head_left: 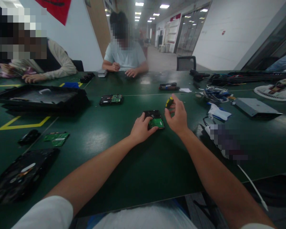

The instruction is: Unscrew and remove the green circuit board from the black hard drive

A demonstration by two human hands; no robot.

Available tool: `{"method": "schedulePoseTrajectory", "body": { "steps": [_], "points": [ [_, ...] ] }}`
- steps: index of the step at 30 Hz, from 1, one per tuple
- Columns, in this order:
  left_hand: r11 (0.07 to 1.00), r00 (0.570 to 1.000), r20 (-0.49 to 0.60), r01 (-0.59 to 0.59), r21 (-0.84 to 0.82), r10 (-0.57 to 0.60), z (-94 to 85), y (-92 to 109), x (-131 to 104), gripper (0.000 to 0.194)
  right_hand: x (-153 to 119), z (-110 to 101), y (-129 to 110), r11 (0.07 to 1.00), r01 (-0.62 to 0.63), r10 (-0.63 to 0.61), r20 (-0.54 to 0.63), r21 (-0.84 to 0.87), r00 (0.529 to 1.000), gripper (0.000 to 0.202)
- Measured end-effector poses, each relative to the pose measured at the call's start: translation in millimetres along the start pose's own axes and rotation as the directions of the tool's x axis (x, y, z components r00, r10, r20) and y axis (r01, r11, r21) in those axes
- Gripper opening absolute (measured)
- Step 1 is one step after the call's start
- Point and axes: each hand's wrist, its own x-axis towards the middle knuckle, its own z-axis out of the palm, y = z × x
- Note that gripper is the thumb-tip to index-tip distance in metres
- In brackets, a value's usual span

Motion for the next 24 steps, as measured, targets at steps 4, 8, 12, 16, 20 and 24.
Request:
{"method": "schedulePoseTrajectory", "body": {
  "steps": [4, 8, 12, 16, 20, 24],
  "points": [
    [1.0, 1.0, -0.001, -0.001, 0.001, 0.001, 0.3, -0.8, -0.4, 0.062, -0.1, 0.0, 1.1, 1.0, 0.007, -0.007, -0.018, -0.012, 1.0, 0.068],
    [1.0, 1.0, 0.0, -0.003, -0.004, 0.003, 0.4, -1.4, -0.8, 0.063, 0.1, 0.3, 2.8, 1.0, 0.003, -0.003, -0.018, -0.007, 1.0, 0.068],
    [1.0, 1.0, 0.006, 0.004, -0.008, -0.004, -0.3, -0.9, -0.7, 0.063, 0.1, -0.6, 2.3, 1.0, -0.007, 0.007, -0.015, -0.005, 1.0, 0.068],
    [1.0, 1.0, 0.008, 0.003, -0.003, -0.003, -2.0, 1.1, -0.6, 0.064, -0.2, -1.5, 1.7, 0.999, 0.03, -0.03, -0.005, 0.017, 1.0, 0.069],
    [1.0, 1.0, 0.004, 0.008, 0.005, -0.008, -2.4, 2.3, -0.9, 0.063, 0.3, -1.4, 1.5, 1.0, 0.022, -0.022, -0.023, 0.012, 0.999, 0.068],
    [1.0, 1.0, 0.004, 0.016, 0.009, -0.016, -1.3, 1.7, -1.0, 0.063, 0.9, -1.4, 1.4, 1.0, 0.015, -0.015, -0.018, 0.015, 1.0, 0.065]
  ]
}}
